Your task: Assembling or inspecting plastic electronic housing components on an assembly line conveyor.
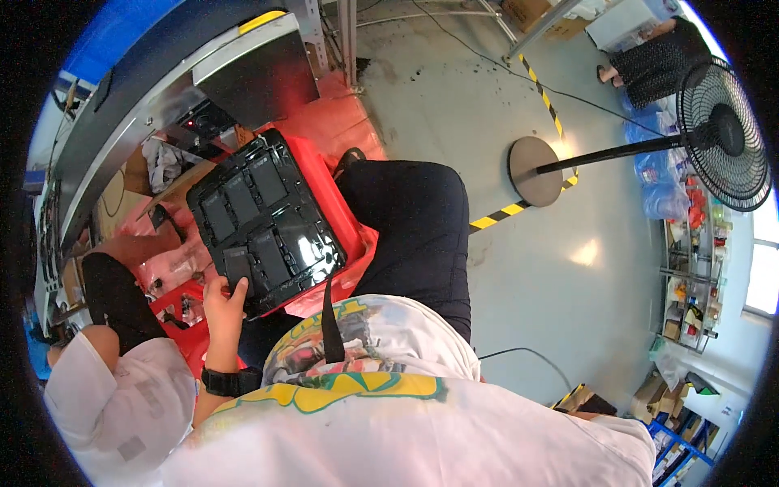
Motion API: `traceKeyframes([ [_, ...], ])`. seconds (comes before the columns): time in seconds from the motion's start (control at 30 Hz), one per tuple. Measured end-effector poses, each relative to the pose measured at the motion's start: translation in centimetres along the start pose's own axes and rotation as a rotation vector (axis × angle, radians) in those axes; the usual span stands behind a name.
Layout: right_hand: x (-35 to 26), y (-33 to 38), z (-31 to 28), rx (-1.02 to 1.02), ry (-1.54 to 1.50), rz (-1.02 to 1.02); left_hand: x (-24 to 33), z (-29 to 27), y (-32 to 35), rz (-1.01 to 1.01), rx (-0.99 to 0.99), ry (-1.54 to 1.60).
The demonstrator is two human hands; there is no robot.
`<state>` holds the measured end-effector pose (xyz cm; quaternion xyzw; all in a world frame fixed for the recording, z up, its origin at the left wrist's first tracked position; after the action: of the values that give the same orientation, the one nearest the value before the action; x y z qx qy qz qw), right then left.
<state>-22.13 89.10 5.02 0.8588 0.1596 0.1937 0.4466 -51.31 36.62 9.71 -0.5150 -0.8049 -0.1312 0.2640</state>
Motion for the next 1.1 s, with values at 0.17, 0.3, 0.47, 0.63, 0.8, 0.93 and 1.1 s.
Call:
traceKeyframes([
  [0.17, -0.7, 0.2, 0.7, -0.119, 0.108, -0.208, -1.2, 0.3, 0.2, -0.043, -0.008, 0.096],
  [0.3, -1.9, 0.1, -0.9, -0.186, 0.227, -0.401, 0.1, -0.1, 0.4, 0.054, 0.031, 0.045],
  [0.47, -5.9, 1.5, -2.1, -0.281, 0.401, -0.681, 0.1, -0.1, 0.6, 0.061, 0.027, 0.021],
  [0.63, -11.3, 4.2, -3.8, -0.366, 0.623, -0.965, 0.8, -0.1, 0.4, 0.051, -0.001, 0.009],
  [0.8, -22.3, 14.6, -10.8, -0.643, 0.262, -0.520, 2.3, -0.5, 0.3, 0.105, -0.013, 0.039],
  [0.93, -36.8, 32.5, -18.0, -0.878, 0.111, -1.257, 1.5, -1.2, 0.6, 0.000, 0.001, 0.144],
  [1.1, -53.1, 45.8, -21.7, -0.329, -0.092, -1.846, 0.2, -4.0, -2.0, -0.038, 0.084, 0.224],
])
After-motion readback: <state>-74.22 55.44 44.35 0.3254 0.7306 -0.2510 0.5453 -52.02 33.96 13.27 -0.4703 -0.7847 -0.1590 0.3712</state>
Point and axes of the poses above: each hand's wrist, its own y-axis away from the middle knuckle, its own z-axis out of the palm, x = y × z, the point moved 10 cm from there along -y, towards the middle knuckle, and after that the axes turned 14 degrees about x, right-handed, at the moved point
